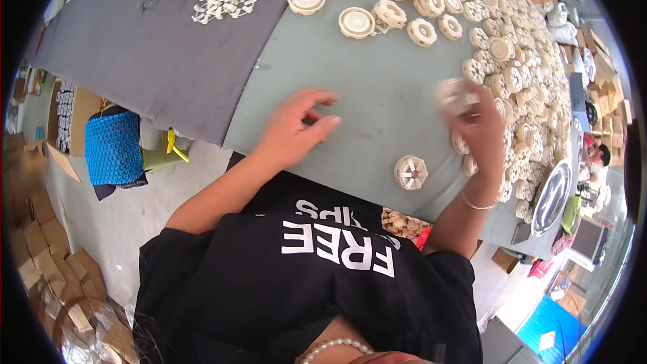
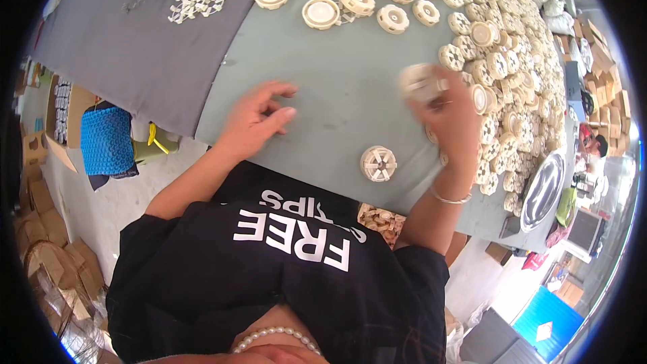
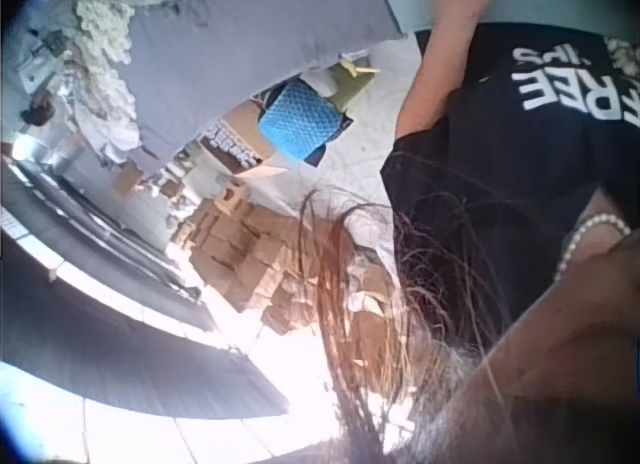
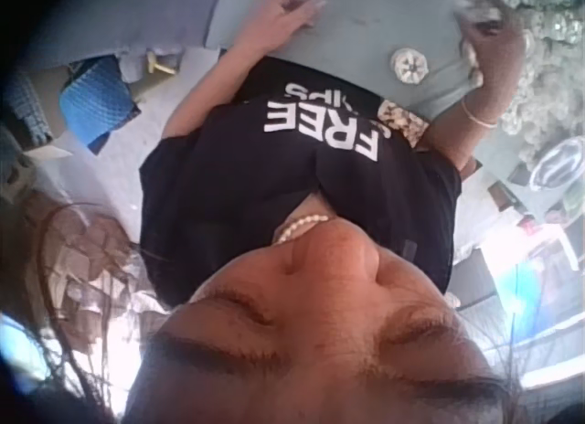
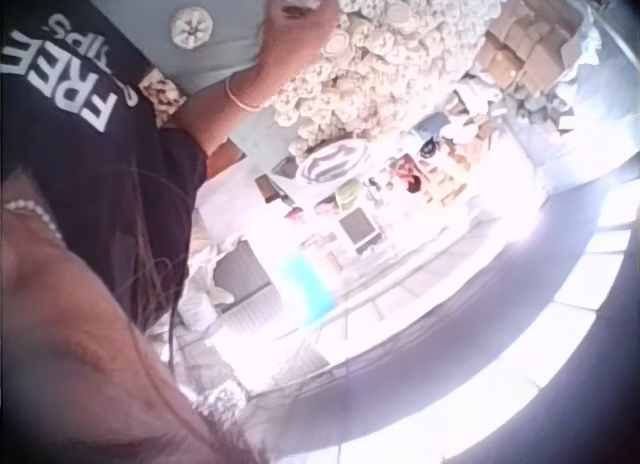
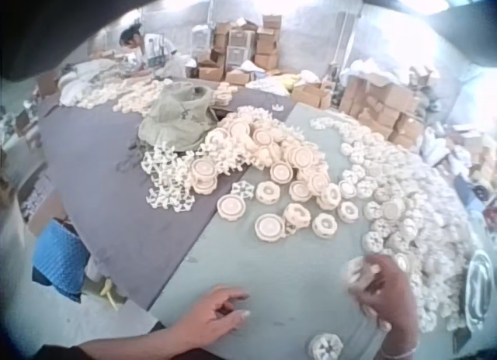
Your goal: The person assembles small white plastic components by hand. They pick up a circular base and a cross-shaped insert, fit the insert into the base, and place the finished unit on the table. The person repeats this process with multiple units, occasionally handling small metal springs.
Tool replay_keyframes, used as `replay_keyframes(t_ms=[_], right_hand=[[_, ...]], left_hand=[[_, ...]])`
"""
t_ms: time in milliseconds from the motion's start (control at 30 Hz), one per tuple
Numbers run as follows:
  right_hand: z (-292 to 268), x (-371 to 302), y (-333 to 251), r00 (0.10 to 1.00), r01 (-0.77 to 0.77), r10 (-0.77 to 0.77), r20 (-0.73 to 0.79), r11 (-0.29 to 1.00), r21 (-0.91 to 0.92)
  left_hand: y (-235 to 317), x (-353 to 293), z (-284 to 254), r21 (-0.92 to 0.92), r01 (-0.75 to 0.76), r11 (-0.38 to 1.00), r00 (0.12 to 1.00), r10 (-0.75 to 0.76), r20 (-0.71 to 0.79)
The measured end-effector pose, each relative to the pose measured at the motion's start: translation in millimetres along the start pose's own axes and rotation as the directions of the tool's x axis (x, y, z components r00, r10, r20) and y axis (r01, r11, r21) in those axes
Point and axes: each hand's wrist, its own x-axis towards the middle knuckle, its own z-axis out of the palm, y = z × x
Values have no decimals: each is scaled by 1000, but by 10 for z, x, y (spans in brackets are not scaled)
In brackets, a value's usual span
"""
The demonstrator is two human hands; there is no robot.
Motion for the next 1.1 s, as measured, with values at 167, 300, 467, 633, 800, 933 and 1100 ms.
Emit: replay_keyframes(t_ms=[167,300,467,633,800,933,1100], right_hand=[[-419,-504,650,956,-117,56,-288,973,-199],[301,-1000,175,947,157,-155,283,988,15],[26,-794,533,1000,18,-17,7,993,-118],[-183,-19,398,798,158,-235,-555,970,-184],[736,1126,169,883,253,-216,-416,967,34],[1132,1464,178,932,242,-228,-282,970,18],[1155,1475,-26,829,468,-467,-307,881,-76]], left_hand=[[51,-89,-306,51,-42,998,989,49,-139],[97,-7,-623,211,-86,974,940,150,-305],[190,390,-1349,576,-137,806,808,427,-405],[-46,897,-2535,846,137,515,626,617,-477],[-51,1316,-3089,815,313,488,484,656,-579],[-256,1442,-3069,843,303,445,368,762,-534],[139,1169,-2136,921,-111,373,498,823,-273]])
